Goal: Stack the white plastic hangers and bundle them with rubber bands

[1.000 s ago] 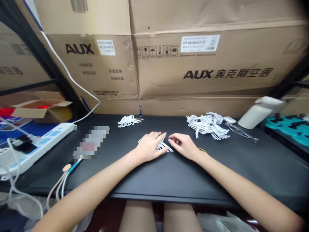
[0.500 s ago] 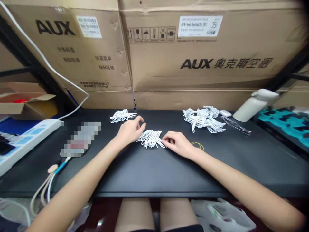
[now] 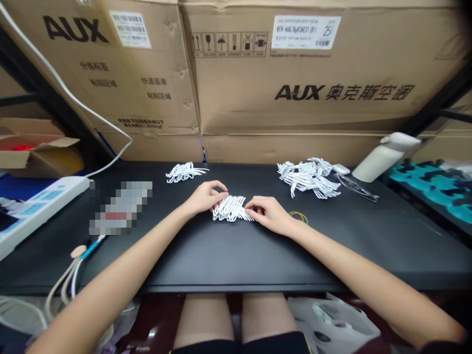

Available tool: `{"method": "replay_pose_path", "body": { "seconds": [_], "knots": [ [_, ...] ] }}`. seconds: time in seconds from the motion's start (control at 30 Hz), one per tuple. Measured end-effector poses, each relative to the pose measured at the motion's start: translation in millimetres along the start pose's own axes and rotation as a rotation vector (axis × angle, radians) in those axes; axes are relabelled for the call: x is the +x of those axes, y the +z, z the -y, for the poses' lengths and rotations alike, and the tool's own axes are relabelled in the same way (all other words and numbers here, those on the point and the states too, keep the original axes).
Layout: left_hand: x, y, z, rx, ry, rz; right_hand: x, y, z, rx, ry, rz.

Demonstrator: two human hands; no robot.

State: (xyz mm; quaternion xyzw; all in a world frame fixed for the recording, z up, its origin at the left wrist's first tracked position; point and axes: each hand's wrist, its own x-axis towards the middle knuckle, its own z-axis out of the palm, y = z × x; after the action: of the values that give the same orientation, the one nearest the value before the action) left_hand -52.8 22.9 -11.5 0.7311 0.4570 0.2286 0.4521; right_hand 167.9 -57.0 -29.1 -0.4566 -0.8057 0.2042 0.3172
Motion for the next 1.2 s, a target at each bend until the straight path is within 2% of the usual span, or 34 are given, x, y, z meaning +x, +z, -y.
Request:
{"method": "replay_pose_path", "body": {
  "seconds": [0.1,0.2,0.3,0.4,0.47,0.53,0.63,0.8,0.9,1.03,1.2],
  "knots": [
    [-1,-0.2,1,0.106,0.052,0.031,0,0,0,-0.001,-0.019,-0.006],
    [-2,-1.5,1,0.227,0.102,-0.001,0,0,-2,0.008,-0.024,-0.012],
    [-2,-2.2,1,0.372,0.147,-0.143,1,1,-3,0.011,-0.008,-0.021],
    [-5,0.7,-4,0.415,0.292,-0.249,2,1,-4,0.012,0.010,-0.017],
    [-9,5.2,-9,0.404,0.428,-0.184,2,2,-3,0.007,0.018,-0.012],
    [-15,11.1,-14,0.448,0.549,-0.028,3,2,-3,0.001,0.022,-0.012],
    [-21,18.8,-15,0.600,0.629,0.115,5,0,-4,-0.008,0.016,-0.004],
    [-18,20.0,-7,0.709,0.637,0.117,4,-19,-14,-0.096,0.023,0.066],
    [-14,16.2,-6,0.777,0.631,0.094,2,-32,-25,-0.194,0.053,0.054],
    [-10,5.5,-5,0.891,0.607,0.051,2,-37,-37,-0.207,0.065,-0.066],
    [2,-22.1,9,0.953,0.510,-0.047,4,-30,-38,-0.120,0.021,-0.211]
  ]
}}
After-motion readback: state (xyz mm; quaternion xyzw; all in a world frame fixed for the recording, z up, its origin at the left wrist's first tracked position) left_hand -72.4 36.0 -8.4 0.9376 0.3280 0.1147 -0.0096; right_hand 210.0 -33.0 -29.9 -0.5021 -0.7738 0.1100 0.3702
